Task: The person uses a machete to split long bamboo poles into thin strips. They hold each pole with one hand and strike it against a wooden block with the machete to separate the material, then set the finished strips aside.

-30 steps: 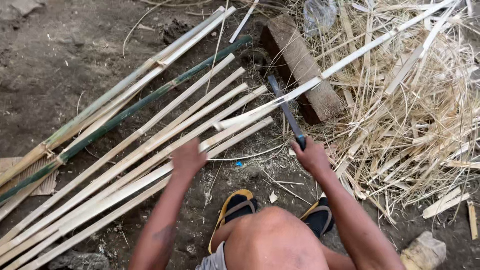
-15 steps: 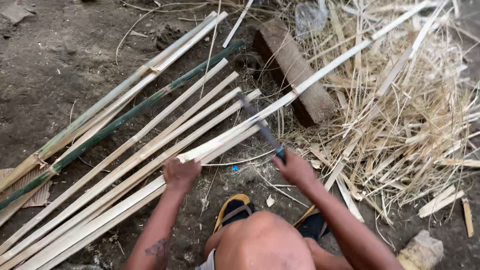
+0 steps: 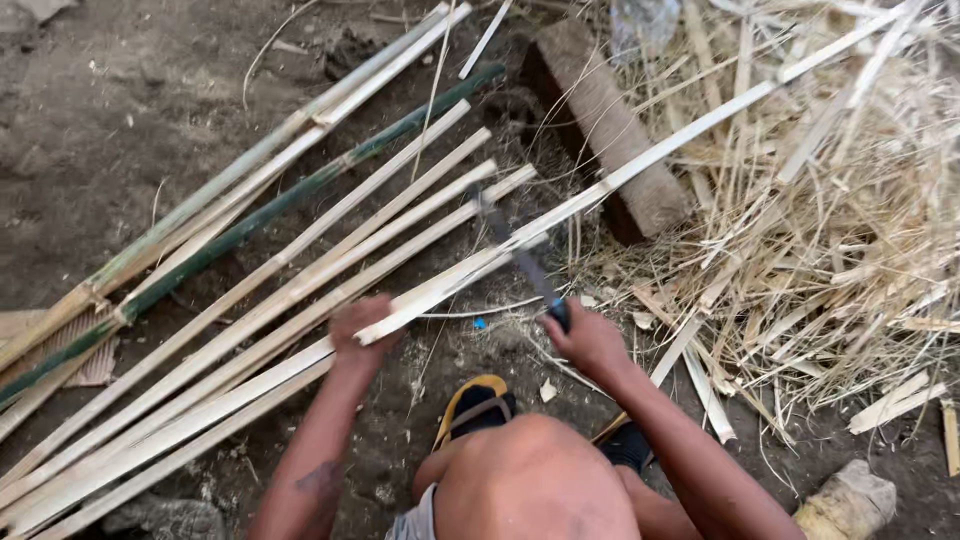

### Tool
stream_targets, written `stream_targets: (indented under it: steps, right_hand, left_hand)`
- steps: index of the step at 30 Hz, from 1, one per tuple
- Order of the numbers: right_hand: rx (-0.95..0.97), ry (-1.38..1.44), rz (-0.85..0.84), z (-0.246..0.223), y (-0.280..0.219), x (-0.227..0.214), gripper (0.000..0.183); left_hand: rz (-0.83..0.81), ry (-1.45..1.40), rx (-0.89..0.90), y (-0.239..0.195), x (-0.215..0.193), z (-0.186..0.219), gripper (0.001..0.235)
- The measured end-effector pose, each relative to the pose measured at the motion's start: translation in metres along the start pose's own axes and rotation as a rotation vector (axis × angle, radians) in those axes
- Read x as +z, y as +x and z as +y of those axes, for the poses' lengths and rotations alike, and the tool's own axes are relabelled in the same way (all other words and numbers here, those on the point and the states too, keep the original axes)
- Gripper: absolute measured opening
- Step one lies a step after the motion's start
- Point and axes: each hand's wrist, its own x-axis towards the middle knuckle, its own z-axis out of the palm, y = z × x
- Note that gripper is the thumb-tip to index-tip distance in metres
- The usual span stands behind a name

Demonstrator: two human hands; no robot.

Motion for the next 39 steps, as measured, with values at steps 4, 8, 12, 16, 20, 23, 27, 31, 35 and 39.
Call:
stream_targets:
  steps: [4, 8, 12, 16, 20, 23, 27, 31, 35, 39]
  right_hand:
    - [-0.123, -0.256, -0.201, -0.011, 0.003, -0.02, 0.055]
    - [0.058, -0.103, 0.275, 0.024, 0.023, -0.068, 0.061]
    - [0.13, 0.102, 0.094, 0.011, 0.006, -0.03, 0.058]
    - [-0.206, -0.207, -0.102, -0.004, 0.004, -0.016, 0.069]
    - [-0.01, -0.174, 0.134, 0.047, 0.033, -0.056, 0.058]
    - [0.123, -0.108, 0.171, 0.083, 0.05, -0.063, 0.066]
    - [0.089, -0.152, 0.197, 0.092, 0.057, -0.033, 0.062]
    - [-0.016, -0.204, 0.255, 0.084, 0.052, -0.033, 0.058]
    - [-0.019, -0.367, 0.359, 0.083, 0.032, -0.063, 0.044]
    - [0.234, -0.092, 0.119, 0.035, 0.011, -0.036, 0.033]
  left_hand:
    - [-0.047, -0.129, -0.032, -0.007, -0.01, 0.001, 0.027]
    - [0.249, -0.457, -0.01, -0.043, -0.04, -0.06, 0.028]
    - [0.094, -0.236, -0.13, -0.034, -0.024, -0.031, 0.02]
    - [0.595, -0.978, 0.267, -0.026, -0.023, 0.0, 0.041]
    - [-0.056, -0.351, -0.133, -0.053, -0.053, -0.079, 0.02]
    - [0.015, 0.123, -0.083, -0.057, -0.039, -0.096, 0.017]
    - [-0.069, 0.082, -0.107, -0.02, -0.001, -0.046, 0.023]
    - [-0.03, -0.037, -0.07, 0.039, 0.01, 0.018, 0.038]
    - [-0.27, -0.112, -0.149, 0.045, 0.011, 0.05, 0.036]
    - [-0.2, -0.043, -0.08, 0.037, 0.003, 0.07, 0.029]
